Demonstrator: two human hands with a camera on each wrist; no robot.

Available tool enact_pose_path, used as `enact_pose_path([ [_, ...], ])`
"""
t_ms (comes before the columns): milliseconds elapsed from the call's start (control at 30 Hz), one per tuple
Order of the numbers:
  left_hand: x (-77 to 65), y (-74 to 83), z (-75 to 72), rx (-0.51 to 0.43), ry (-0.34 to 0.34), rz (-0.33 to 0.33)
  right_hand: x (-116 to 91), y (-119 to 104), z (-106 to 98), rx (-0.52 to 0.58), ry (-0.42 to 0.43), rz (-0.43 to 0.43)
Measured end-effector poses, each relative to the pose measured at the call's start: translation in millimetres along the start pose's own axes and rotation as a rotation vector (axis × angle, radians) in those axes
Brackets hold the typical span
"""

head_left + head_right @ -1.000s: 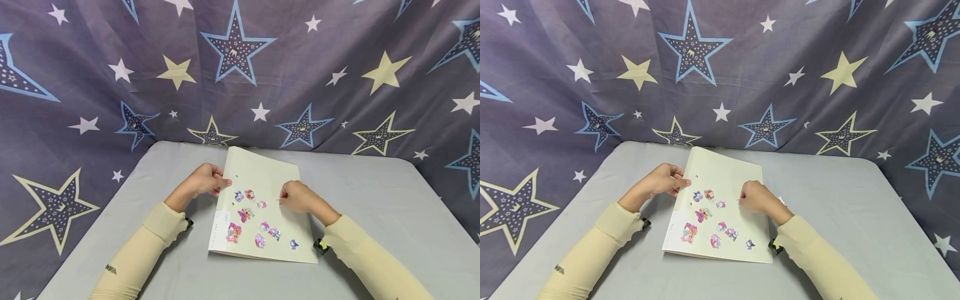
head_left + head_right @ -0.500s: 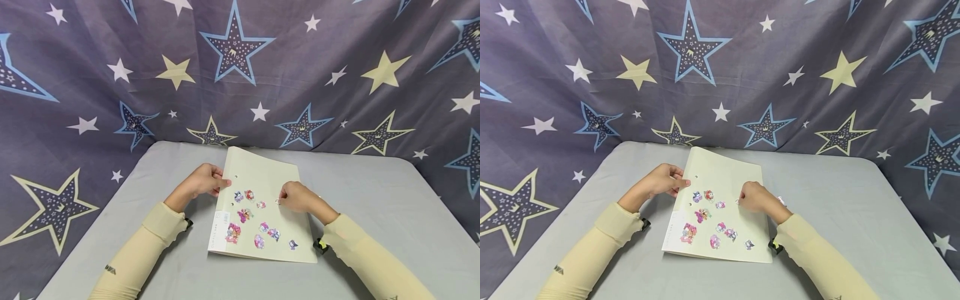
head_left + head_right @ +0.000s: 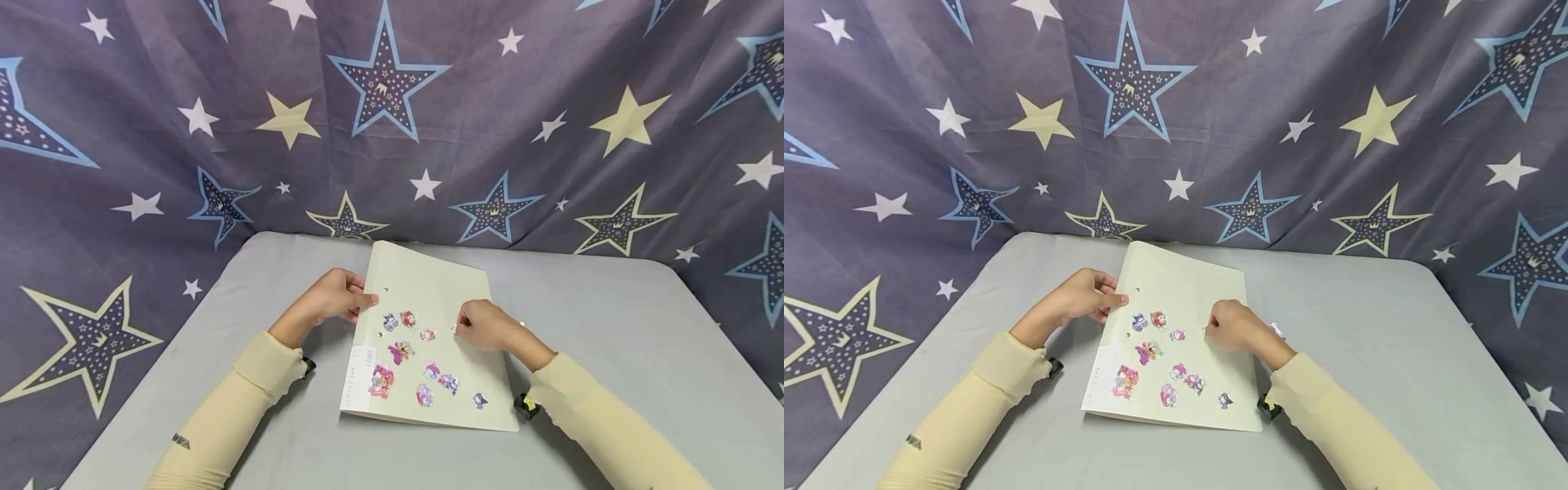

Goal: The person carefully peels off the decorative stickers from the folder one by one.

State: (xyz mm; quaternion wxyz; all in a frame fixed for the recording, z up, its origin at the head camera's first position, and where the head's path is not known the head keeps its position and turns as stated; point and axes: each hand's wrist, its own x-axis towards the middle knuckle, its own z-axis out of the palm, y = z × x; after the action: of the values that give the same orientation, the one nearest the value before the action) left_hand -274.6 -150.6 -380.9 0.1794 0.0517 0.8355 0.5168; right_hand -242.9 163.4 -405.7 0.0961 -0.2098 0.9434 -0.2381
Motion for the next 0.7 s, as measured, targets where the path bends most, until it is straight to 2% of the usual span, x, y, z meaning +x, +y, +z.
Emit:
enact_pose_path([
  [167, 0.8, -1.1, -0.1, 0.003, 0.005, -0.001, -2, 2, -1, -0.002, 0.026, -0.034],
  [433, 1.6, -1.7, 0.1, 0.003, 0.011, -0.006, -7, 6, -3, 0.000, 0.092, -0.138],
  [700, 2.0, -1.8, -0.5, 0.018, 0.009, -0.002, -11, 11, -3, 0.031, 0.088, -0.189],
])
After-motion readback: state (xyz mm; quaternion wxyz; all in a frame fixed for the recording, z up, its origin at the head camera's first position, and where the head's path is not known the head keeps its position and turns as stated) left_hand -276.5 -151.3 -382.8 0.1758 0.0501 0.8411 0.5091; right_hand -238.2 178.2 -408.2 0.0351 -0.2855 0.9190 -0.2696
